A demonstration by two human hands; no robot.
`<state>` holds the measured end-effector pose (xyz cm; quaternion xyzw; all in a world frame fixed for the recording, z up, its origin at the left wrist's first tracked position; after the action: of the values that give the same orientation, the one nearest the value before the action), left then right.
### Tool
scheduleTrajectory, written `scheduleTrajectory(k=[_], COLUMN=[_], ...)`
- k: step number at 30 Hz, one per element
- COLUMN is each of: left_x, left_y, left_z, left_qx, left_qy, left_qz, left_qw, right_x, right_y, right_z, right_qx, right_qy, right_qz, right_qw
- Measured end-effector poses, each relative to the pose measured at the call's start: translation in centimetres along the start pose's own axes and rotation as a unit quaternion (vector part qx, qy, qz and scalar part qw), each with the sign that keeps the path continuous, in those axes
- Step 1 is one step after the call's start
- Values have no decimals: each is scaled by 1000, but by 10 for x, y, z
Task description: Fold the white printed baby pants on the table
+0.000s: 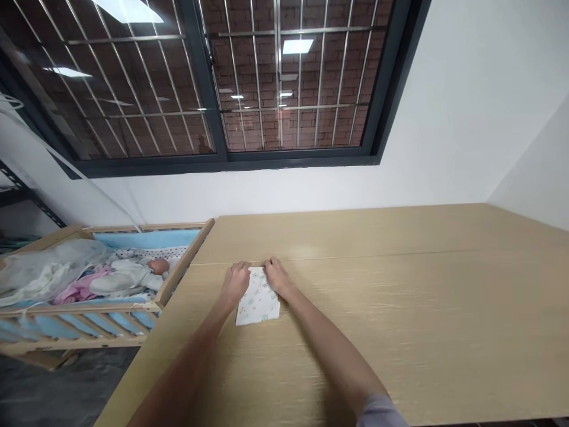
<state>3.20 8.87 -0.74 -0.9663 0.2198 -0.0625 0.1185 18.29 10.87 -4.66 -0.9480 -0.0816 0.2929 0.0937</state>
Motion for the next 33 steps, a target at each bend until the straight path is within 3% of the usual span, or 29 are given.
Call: scheduleTrajectory(k=[3,5,8,11,15,20,28,33], left_x=[17,36,63,79,83,78,73,70], left_y=[45,88,151,188,195,188,187,185], left_z=[-6,-1,20,39,43,40,48,43], left_qx=[25,31,51,58,60,100,75,52], left_qy=[-14,-19,-35,-37,-23,-69,-65,-26], left_qz=[-30,-14,16,15,10,34,34,31], left_qw=[999,999,998,998,998,992,994,998], right_x=[-12,-31,-62,-80,-74,-44,-10,-5], right_y=[14,33,74,110,120,79,0,-14], right_z=[-15,-27,-32,-22,6,30,34,29], right_qx=[11,-5,-94,-197,-272,-239,-181,-151], right_qy=[-1,-11,-32,-48,-37,34,94,97], right_qz=[-28,-105,-255,-338,-350,-314,-261,-204], right_qw=[1000,994,962,919,896,918,943,962])
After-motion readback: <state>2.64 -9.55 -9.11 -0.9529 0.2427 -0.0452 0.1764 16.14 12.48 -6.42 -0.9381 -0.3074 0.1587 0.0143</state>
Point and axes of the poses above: each hand's wrist, its own y-axis away from the middle knuckle, its own z-axis out of the palm, x = y × z, the point moved 4 cm from there along -y, towards the middle knuckle, and after that the axes turned 8 degrees about z, right-handed, at the moved point
